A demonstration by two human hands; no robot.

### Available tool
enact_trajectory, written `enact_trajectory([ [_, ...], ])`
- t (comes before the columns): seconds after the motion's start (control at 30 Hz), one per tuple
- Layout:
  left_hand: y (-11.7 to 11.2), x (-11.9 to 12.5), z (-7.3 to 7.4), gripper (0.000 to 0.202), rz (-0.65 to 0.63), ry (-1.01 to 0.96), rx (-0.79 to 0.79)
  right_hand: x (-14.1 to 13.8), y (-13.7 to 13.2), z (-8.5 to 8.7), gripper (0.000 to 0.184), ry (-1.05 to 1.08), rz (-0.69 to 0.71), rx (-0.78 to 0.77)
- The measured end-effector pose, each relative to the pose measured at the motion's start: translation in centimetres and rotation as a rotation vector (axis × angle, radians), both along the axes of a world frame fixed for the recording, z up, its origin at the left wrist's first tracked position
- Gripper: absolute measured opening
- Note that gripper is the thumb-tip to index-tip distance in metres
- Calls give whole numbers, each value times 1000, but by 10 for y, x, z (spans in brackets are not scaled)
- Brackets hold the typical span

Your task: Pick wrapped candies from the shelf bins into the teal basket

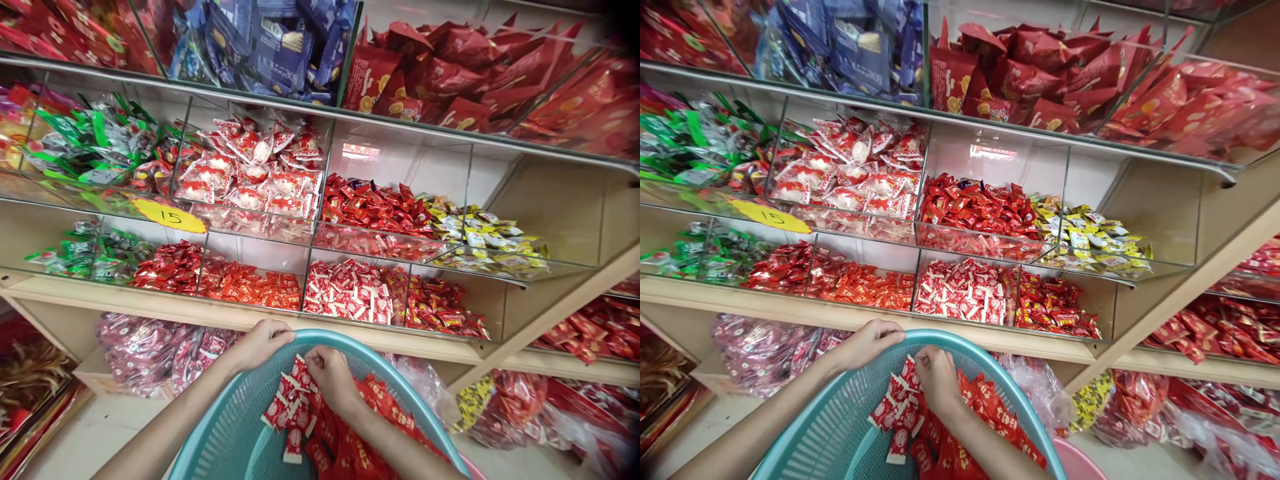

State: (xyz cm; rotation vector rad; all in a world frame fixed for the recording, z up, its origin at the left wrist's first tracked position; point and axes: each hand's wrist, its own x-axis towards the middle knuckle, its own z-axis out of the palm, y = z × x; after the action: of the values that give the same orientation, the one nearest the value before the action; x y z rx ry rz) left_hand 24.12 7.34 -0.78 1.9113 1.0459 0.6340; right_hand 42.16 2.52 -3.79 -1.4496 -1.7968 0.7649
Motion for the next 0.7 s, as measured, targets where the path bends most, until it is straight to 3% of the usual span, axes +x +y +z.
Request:
enact_trajectory([
  [0.17, -1, 1, 3, 36, 11, 2, -18, -4, -3, 4, 20, -92, 4, -9],
  [0.27, 0, 1, 2, 37, 16, -1, -27, 0, -6, 14, 19, -184, 4, 53],
  [0.4, 0, 1, 0, 37, 13, -1, -12, 23, -6, 44, 17, -338, 57, 292],
  [0.53, 0, 0, 1, 38, 6, 14, -2, 57, 11, 76, 22, -593, 88, 573],
  [0.7, -1, 0, 2, 39, 21, 20, -8, 79, 37, 97, 16, -908, 74, 702],
])
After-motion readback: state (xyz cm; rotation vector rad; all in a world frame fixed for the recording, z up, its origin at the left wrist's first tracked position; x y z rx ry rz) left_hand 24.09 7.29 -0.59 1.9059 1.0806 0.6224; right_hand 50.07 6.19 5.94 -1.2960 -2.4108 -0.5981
